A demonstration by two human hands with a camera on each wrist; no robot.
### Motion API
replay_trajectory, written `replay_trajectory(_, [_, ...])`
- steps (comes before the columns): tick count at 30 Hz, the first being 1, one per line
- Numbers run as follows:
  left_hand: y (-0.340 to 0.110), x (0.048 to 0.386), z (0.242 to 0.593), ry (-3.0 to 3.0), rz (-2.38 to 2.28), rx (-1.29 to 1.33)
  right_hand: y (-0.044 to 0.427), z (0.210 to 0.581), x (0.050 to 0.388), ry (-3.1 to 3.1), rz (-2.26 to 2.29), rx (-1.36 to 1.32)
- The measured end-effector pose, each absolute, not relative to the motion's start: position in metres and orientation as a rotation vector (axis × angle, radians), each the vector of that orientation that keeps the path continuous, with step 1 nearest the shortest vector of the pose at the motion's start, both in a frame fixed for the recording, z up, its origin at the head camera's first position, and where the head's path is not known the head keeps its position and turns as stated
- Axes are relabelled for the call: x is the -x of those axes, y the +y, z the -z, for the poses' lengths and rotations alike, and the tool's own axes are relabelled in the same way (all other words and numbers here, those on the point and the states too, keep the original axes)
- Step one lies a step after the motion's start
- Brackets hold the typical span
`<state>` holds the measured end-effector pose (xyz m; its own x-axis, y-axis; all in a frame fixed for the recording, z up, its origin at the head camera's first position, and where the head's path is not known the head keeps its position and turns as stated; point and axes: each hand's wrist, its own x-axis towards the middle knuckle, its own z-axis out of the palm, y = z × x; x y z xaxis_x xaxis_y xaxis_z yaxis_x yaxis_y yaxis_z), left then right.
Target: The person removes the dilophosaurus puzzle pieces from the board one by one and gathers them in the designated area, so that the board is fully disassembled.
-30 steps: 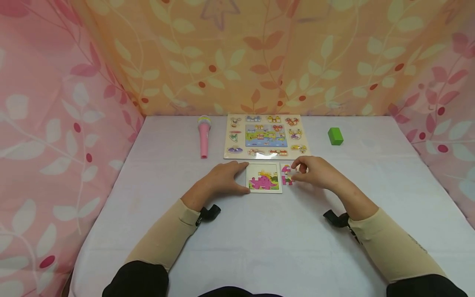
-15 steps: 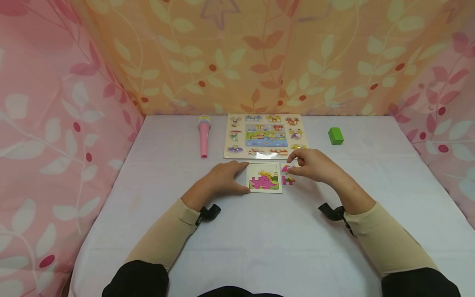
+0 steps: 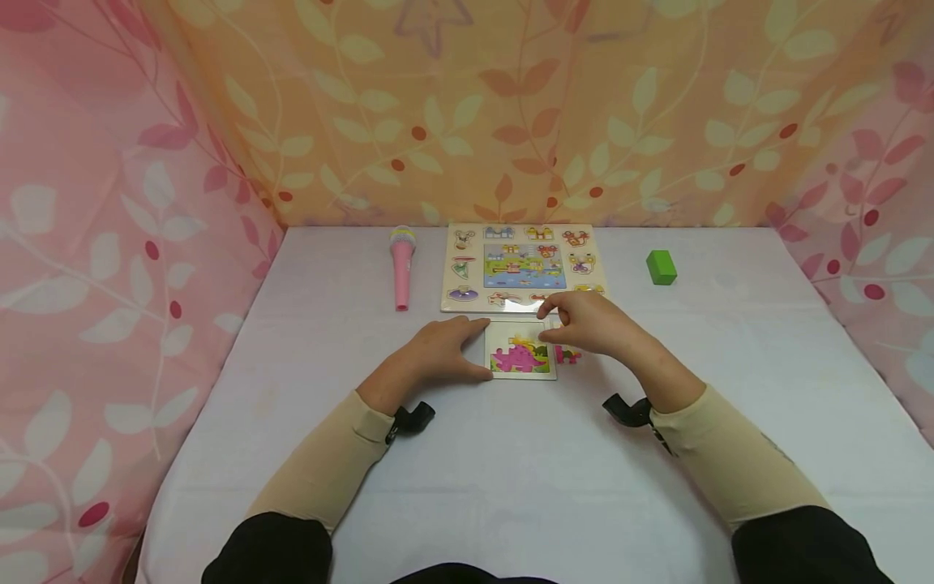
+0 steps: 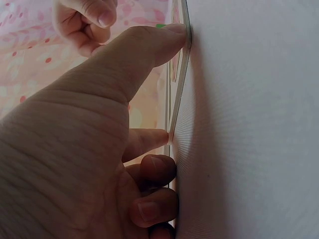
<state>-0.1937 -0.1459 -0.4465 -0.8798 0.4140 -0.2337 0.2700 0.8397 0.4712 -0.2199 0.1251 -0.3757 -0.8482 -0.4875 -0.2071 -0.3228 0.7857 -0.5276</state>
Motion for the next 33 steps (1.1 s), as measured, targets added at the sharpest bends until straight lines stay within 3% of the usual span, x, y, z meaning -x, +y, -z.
replay_trajectory(19, [-0.147, 0.193, 0.445, 2.678, -0.626, -0.495, 0.092, 0.398, 0.224, 2.596, 0.549, 0.720])
replay_trajectory(33, [-0.146, 0.193, 0.444, 2.674, -0.631, -0.495, 0.089, 0.414, 0.226, 2.538, 0.612, 0.600])
